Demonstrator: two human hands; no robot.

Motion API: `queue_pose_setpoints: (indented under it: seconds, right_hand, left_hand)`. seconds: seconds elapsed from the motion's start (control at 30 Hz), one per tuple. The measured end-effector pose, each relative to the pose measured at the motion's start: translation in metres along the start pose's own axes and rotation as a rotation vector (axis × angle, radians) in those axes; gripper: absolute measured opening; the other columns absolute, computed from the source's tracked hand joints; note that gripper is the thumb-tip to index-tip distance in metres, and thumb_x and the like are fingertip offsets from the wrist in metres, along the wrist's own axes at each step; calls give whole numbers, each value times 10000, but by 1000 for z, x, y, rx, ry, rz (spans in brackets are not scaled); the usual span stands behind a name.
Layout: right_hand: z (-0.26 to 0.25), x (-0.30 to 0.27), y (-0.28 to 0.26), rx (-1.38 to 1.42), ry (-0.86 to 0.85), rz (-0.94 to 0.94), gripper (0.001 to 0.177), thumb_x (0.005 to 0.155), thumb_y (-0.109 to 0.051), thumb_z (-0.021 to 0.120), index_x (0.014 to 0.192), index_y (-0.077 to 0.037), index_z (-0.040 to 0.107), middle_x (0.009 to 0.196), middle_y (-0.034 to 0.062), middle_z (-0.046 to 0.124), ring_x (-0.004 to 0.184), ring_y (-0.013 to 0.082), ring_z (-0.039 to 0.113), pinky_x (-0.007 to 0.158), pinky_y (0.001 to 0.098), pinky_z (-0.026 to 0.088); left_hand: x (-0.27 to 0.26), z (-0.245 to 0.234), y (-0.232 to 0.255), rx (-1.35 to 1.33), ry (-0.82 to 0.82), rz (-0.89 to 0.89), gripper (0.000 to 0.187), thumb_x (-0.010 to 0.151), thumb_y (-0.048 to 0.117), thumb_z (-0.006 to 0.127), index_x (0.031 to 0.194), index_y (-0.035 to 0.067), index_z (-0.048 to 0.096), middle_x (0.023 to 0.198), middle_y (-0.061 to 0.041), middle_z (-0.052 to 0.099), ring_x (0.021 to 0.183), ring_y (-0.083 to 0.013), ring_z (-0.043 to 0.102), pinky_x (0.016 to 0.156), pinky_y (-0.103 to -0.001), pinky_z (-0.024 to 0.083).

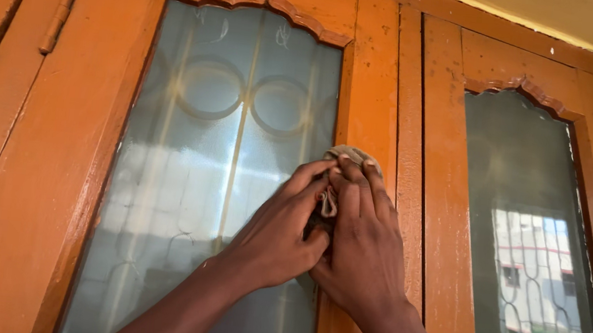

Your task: The person sprays liquid from a bottle onto glass window panes and wipes the surfaces and the wooden frame with a cloth.

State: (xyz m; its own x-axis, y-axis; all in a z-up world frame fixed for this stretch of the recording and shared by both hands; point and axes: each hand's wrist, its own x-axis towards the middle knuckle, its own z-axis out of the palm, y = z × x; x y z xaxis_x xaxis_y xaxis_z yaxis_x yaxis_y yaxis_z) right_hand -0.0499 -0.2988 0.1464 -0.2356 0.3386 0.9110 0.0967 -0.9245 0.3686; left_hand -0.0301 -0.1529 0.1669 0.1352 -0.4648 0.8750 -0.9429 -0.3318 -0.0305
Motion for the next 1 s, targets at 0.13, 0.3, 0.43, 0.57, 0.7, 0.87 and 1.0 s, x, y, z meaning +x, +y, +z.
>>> queue_pose_setpoints:
  seconds: [0.13,0.3,0.43,0.57,0.7,0.87,1.0]
  right_hand:
    - [10,0,4,0,-97,107,715,782,-241,706,1453,-110,493,1484,170,483,1413,401,412,1116,531,351]
    - [16,11,8,-42,-61,137,663,772,-285,691,1408,-156,553,1517,188,444,1398,376,400,1108,526,325]
    - [35,33,23,-85,5,93,631,816,-330,694,1377,-77,558,1531,217,403,1409,431,361,1118,558,306]
    - [50,65,44,-18,12,95,624,890,-363,684,1386,-15,530,1547,237,382,1421,446,365,1177,535,318]
    - [57,98,65,54,-5,187,655,897,-374,674,1410,-7,497,1561,245,369,1384,431,391,1148,535,350]
    - [54,101,71,51,108,151,654,935,-356,663,1433,25,477,1496,241,465,1322,424,481,1078,552,439]
    - [42,56,53,94,22,368,688,878,-384,640,1422,3,474,1299,222,550,1166,373,596,998,523,494]
  left_hand:
    - [-5,-8,-11,85,92,100,605,835,100,619,1413,7,468,1577,-91,350,1408,-297,442,1136,-420,408]
    - [-14,-43,-41,251,342,133,470,856,83,604,1325,54,580,1435,-89,551,1313,-316,534,1066,-445,452]
    - [-23,-99,-72,611,627,333,371,885,48,578,1249,-10,617,1351,-160,614,1275,-384,555,1107,-492,442]
    - [-35,-126,-89,778,688,266,392,914,72,577,1290,-28,622,1385,-170,599,1265,-377,549,1090,-492,434]
    - [-35,-136,-97,855,693,249,435,938,101,578,1341,-60,603,1391,-186,583,1289,-369,536,1088,-487,437]
    - [-34,-144,-103,837,663,228,440,948,58,542,1365,-79,587,1414,-195,568,1324,-368,522,1103,-469,442]
    - [-38,-148,-103,804,642,222,464,923,16,521,1373,-79,582,1419,-204,559,1327,-380,511,1094,-470,445]
